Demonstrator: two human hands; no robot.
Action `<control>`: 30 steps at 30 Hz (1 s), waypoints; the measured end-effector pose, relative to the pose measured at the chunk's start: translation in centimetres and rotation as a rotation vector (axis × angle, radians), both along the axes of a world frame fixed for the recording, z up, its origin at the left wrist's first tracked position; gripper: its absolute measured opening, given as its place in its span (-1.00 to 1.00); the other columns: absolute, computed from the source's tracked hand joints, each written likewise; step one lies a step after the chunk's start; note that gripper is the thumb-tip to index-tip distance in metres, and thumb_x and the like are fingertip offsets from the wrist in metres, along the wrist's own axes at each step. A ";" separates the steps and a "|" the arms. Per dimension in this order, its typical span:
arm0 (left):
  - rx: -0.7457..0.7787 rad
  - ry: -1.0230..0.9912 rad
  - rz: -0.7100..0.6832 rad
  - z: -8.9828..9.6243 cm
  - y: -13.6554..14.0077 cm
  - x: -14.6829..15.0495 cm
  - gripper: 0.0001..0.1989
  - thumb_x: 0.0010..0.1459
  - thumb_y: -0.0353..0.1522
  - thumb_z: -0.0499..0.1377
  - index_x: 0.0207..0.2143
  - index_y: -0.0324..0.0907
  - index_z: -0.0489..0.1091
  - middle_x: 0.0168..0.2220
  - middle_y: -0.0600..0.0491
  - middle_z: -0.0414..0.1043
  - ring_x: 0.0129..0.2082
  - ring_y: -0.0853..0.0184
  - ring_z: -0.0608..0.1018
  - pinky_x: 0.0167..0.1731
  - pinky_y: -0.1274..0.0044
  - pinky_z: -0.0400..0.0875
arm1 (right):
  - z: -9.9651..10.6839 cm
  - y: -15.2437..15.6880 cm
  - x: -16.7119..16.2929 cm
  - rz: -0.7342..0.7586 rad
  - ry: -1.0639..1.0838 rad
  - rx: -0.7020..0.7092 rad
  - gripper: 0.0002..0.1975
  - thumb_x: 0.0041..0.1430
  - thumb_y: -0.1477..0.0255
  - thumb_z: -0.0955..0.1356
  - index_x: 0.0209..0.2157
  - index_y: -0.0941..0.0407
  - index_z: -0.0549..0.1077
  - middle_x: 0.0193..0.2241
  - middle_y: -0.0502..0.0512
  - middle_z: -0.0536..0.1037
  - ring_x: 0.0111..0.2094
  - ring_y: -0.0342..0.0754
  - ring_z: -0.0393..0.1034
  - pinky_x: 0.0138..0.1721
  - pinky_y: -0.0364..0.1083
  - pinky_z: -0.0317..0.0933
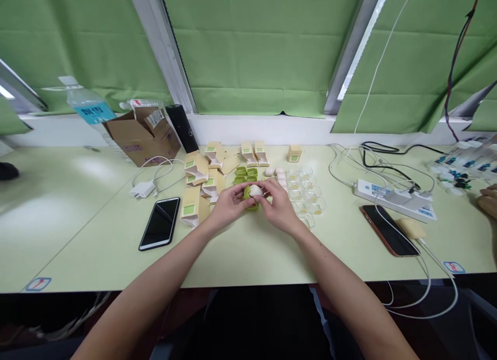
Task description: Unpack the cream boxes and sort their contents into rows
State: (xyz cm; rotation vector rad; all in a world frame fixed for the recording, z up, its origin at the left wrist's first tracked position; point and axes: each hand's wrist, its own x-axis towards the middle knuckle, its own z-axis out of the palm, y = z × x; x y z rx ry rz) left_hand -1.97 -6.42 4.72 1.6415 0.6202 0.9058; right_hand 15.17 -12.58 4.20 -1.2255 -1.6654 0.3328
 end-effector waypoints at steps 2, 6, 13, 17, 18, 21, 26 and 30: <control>0.034 -0.015 0.033 -0.1 -0.3 0.5 -0.37 0.09 -0.10 0.43 0.13 -0.24 0.48 0.04 -0.19 0.60 0.01 0.07 0.63 -0.01 0.29 0.59 | 0.4 0.0 0.2 0.008 0.035 0.021 -0.74 0.32 0.45 0.35 0.02 0.05 0.51 -0.15 0.13 0.48 -0.15 0.02 0.42 -0.11 0.02 0.40; 0.052 -0.060 0.068 -0.8 -0.2 0.8 -0.39 0.14 -0.12 0.39 0.16 -0.24 0.44 0.03 -0.18 0.59 0.04 0.08 0.62 0.03 0.29 0.56 | 1.9 -0.6 1.0 -0.044 0.101 0.112 -0.75 0.35 0.39 0.34 0.02 0.03 0.52 -0.10 0.16 0.51 -0.08 0.06 0.41 -0.03 0.07 0.37; 0.047 -0.166 0.163 -1.3 1.2 0.0 -0.42 0.12 -0.14 0.42 0.10 -0.22 0.43 0.15 -0.22 0.49 0.12 0.07 0.57 0.03 0.29 0.58 | 3.9 -2.5 4.4 -0.093 0.123 0.160 -0.75 0.27 0.29 0.45 -0.02 -0.03 0.54 -0.06 0.08 0.61 -0.01 0.09 0.46 0.03 0.11 0.34; 0.048 -0.225 0.136 -1.2 0.7 0.4 -0.45 0.14 -0.19 0.41 0.13 -0.19 0.42 0.16 -0.20 0.49 0.14 0.09 0.56 0.05 0.30 0.58 | 2.1 -4.4 4.4 -0.087 -0.250 0.009 -0.58 0.18 0.41 0.52 0.07 -0.04 0.49 -0.13 0.06 0.66 -0.06 0.14 0.46 0.06 0.19 0.24; 0.048 -0.224 0.132 -1.2 0.5 0.5 -0.45 0.15 -0.20 0.40 0.13 -0.18 0.42 0.16 -0.19 0.50 0.14 0.09 0.57 0.05 0.31 0.58 | 1.5 -4.8 4.2 -0.083 -0.337 -0.017 -0.53 0.16 0.45 0.53 0.09 -0.03 0.47 -0.14 0.06 0.67 -0.06 0.15 0.45 0.06 0.19 0.22; 0.038 -0.215 0.127 -1.3 0.1 0.8 -0.45 0.13 -0.23 0.41 0.14 -0.19 0.43 0.18 -0.18 0.50 0.14 0.09 0.57 0.05 0.32 0.59 | 0.0 -5.6 3.8 -0.078 -0.493 -0.057 -0.50 0.12 0.52 0.54 0.08 0.01 0.45 -0.16 0.07 0.69 -0.07 0.16 0.44 0.02 0.15 0.17; 0.027 -0.161 0.146 -1.1 -0.2 0.7 -0.45 0.13 -0.28 0.41 0.15 -0.21 0.45 0.14 -0.16 0.54 0.06 0.12 0.61 0.02 0.33 0.60 | -1.0 -5.9 3.7 -0.109 -0.591 -0.076 -0.54 0.09 0.52 0.55 0.02 0.04 0.46 -0.22 0.09 0.69 -0.10 0.15 0.43 -0.04 0.10 0.10; 0.037 -0.143 0.155 -0.9 -0.4 0.6 -0.48 0.15 -0.31 0.39 0.15 -0.20 0.46 0.12 -0.15 0.56 0.02 0.14 0.63 -0.01 0.34 0.61 | -1.1 -5.9 3.6 -0.117 -0.637 -0.089 -0.54 0.09 0.50 0.55 0.02 0.05 0.46 -0.25 0.09 0.70 -0.09 0.16 0.42 -0.07 0.09 0.08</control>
